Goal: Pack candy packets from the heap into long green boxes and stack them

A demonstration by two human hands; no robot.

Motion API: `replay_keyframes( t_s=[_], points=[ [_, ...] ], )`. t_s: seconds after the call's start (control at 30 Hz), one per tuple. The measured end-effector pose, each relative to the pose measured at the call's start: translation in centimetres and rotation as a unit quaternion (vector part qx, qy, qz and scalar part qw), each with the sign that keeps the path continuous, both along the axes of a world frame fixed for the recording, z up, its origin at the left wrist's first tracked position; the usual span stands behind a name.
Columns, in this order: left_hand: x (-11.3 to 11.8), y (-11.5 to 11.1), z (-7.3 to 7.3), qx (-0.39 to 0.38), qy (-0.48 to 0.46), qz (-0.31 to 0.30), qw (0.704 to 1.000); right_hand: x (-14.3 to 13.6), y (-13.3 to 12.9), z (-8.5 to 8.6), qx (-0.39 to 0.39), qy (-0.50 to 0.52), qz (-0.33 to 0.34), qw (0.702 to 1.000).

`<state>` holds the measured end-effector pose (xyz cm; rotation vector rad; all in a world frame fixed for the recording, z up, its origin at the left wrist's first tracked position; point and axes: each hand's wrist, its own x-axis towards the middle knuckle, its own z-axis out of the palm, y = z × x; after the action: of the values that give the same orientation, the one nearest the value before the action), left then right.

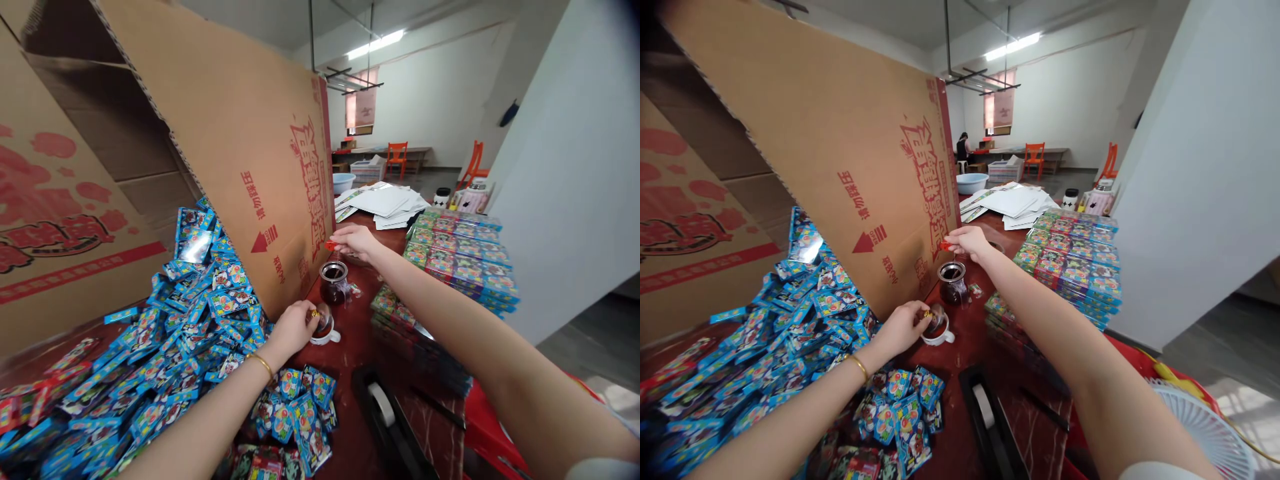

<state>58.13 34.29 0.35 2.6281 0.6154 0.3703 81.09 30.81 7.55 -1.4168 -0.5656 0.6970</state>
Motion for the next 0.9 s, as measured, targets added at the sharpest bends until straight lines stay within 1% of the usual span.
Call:
replay_keyframes(
  t_s=[0.1, 0.17, 0.27, 0.37, 0.5, 0.6, 0.73, 0.9],
  points=[
    [-0.1, 0.0, 0.0, 0.002, 0.000, -0.004, 1.000, -0.2, -1.3, 0.3, -0.010, 0.026, 0.007, 1.000],
    [-0.2, 0.1, 0.1, 0.005, 0.001, -0.005, 1.000, -0.2, -2.3, 0.2, -0.018, 0.036, 0.004, 0.999],
    [-0.5, 0.1, 0.2, 0.009, 0.002, -0.003, 1.000, -0.1, -3.7, -0.4, -0.027, 0.045, -0.007, 0.999],
    [-0.7, 0.2, 0.3, 0.011, 0.002, -0.004, 1.000, -0.1, -4.9, -1.2, -0.020, 0.063, -0.023, 0.998],
    [-0.7, 0.3, 0.2, 0.012, -0.001, -0.010, 1.000, -0.7, -6.1, -2.0, -0.002, 0.099, -0.015, 0.995],
    [-0.6, 0.2, 0.1, 0.012, -0.003, -0.016, 1.000, -1.1, -6.4, -2.1, 0.015, 0.112, 0.000, 0.994],
    [-0.4, 0.2, 0.0, 0.013, -0.006, -0.020, 1.000, -1.6, -6.3, -1.7, 0.039, 0.100, 0.019, 0.994],
    [-0.6, 0.2, 0.0, 0.013, -0.004, -0.016, 1.000, -2.1, -6.1, -1.7, 0.025, 0.050, 0.029, 0.998]
  ],
)
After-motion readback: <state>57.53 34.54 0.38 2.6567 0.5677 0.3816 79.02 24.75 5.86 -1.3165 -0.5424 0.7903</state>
